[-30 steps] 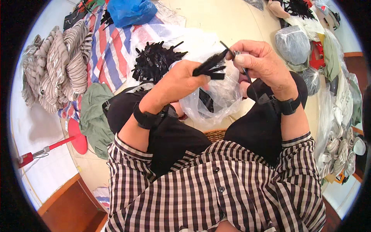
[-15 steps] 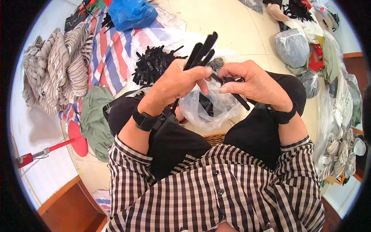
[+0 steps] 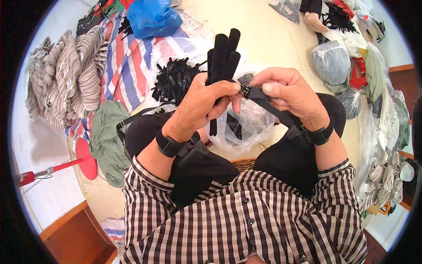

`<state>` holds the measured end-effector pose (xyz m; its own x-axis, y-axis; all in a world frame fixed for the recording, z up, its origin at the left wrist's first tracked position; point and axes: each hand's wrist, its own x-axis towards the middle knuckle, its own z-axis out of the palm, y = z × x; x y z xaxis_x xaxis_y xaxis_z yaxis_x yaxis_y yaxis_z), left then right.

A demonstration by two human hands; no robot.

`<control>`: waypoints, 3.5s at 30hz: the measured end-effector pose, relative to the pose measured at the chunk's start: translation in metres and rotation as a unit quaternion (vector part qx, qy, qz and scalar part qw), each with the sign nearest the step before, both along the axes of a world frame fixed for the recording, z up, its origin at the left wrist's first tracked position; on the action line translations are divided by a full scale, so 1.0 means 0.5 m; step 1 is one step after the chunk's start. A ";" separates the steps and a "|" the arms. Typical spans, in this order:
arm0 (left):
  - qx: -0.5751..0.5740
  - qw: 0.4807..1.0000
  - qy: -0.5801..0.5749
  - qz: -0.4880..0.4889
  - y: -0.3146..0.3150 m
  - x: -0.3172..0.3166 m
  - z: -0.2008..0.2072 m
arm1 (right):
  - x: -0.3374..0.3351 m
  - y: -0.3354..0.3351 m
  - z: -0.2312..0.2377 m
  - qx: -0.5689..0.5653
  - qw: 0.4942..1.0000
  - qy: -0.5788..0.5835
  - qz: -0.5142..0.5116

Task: The recorder threads black Velcro straps through plastic buckles and organizes them.

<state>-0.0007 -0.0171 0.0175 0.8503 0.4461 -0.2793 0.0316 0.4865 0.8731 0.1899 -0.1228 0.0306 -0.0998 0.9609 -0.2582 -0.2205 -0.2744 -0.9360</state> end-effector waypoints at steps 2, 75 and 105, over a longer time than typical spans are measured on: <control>-0.017 1.000 -0.017 0.012 0.003 -0.001 -0.004 | 0.010 0.003 -0.019 -0.011 0.992 0.124 -0.014; -0.012 0.994 -0.029 0.102 -0.023 -0.011 0.022 | -0.054 -0.001 -0.002 0.333 0.793 -0.497 -0.115; 0.044 0.998 0.005 -0.034 -0.007 -0.017 0.036 | -0.066 -0.008 0.007 0.396 0.767 -0.502 -0.053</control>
